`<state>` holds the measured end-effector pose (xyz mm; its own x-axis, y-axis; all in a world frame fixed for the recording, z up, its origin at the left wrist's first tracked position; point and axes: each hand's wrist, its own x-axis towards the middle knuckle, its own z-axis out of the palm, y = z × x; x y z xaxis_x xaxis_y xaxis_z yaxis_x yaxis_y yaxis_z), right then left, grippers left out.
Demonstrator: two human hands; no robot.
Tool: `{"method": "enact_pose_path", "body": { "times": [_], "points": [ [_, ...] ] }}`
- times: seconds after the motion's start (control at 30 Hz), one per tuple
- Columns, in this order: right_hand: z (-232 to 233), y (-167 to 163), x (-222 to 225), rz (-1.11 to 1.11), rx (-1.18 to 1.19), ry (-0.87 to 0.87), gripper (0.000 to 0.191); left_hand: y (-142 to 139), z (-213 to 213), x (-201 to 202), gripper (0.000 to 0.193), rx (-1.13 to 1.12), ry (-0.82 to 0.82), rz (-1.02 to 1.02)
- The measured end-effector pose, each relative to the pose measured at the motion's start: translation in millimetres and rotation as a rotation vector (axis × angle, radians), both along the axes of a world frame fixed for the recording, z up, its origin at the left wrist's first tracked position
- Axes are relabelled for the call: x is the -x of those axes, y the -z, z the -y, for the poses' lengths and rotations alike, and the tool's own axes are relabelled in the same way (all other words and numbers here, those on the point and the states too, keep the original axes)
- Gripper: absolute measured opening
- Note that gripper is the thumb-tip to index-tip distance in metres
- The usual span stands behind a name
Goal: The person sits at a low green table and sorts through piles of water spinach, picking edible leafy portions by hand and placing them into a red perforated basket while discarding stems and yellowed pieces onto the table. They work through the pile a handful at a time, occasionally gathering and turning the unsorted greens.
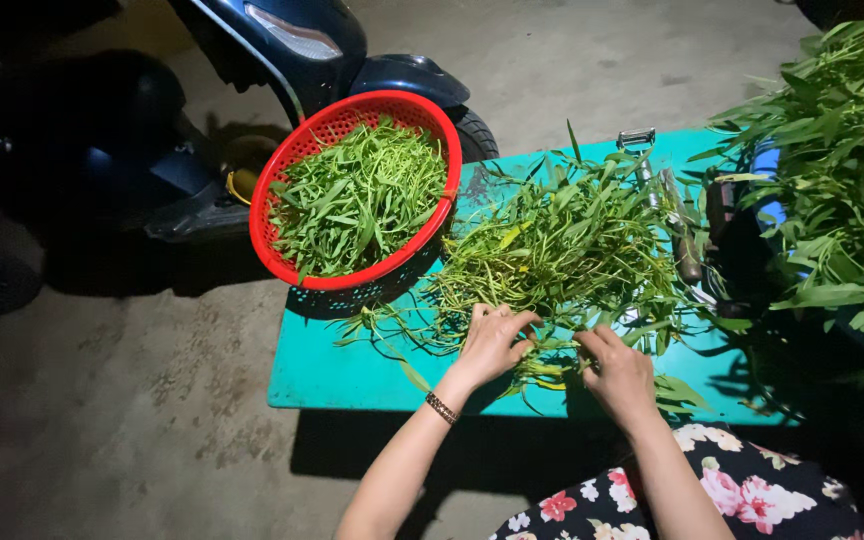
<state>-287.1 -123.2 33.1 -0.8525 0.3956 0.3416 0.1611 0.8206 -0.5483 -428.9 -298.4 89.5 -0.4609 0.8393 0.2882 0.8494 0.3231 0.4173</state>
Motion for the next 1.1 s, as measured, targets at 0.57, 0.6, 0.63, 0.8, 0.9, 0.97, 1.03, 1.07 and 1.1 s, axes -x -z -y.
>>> {"method": "enact_pose_path", "body": {
  "times": [0.57,0.6,0.63,0.8,0.9,0.97,1.03,1.07,1.1],
  "points": [
    [-25.8,-3.9,-0.2,-0.537,0.727,0.118,0.011,2.3,-0.1,-5.0,0.023,-0.102,-0.119,0.081],
    [-35.9,-8.4,-6.6,-0.457,1.042,0.24,0.017,2.9,1.7,-2.1,0.025,-0.113,-0.147,0.075],
    [-42.8,-12.1,-14.5,-0.561,1.171,0.22,0.016,4.2,3.7,0.0,0.027,-0.122,-0.172,0.07],
    [-60.3,-15.5,-32.2,-0.929,1.427,0.13,0.017,20.1,4.0,6.1,0.024,-0.122,-0.243,-0.023],
    [-71.7,-3.1,-37.9,-1.067,1.522,0.045,0.017,32.2,2.9,8.5,0.025,-0.046,-0.268,-0.075],
    [-81.3,6.4,-39.0,-1.177,1.624,-0.012,0.017,38.7,2.8,9.3,0.028,-0.067,-0.225,-0.115],
    [-90.2,12.0,-42.2,-1.19,1.686,0.062,0.017,41.8,2.9,6.8,0.031,-0.074,-0.212,-0.193],
    [-91.7,13.2,-43.4,-1.197,1.716,0.098,0.018,41.5,2.7,4.6,0.032,-0.078,-0.206,-0.231],
    [-91.6,13.3,-44.4,-1.164,1.672,0.111,0.017,39.5,3.1,1.6,0.033,-0.083,-0.206,-0.226]
  ]
}}
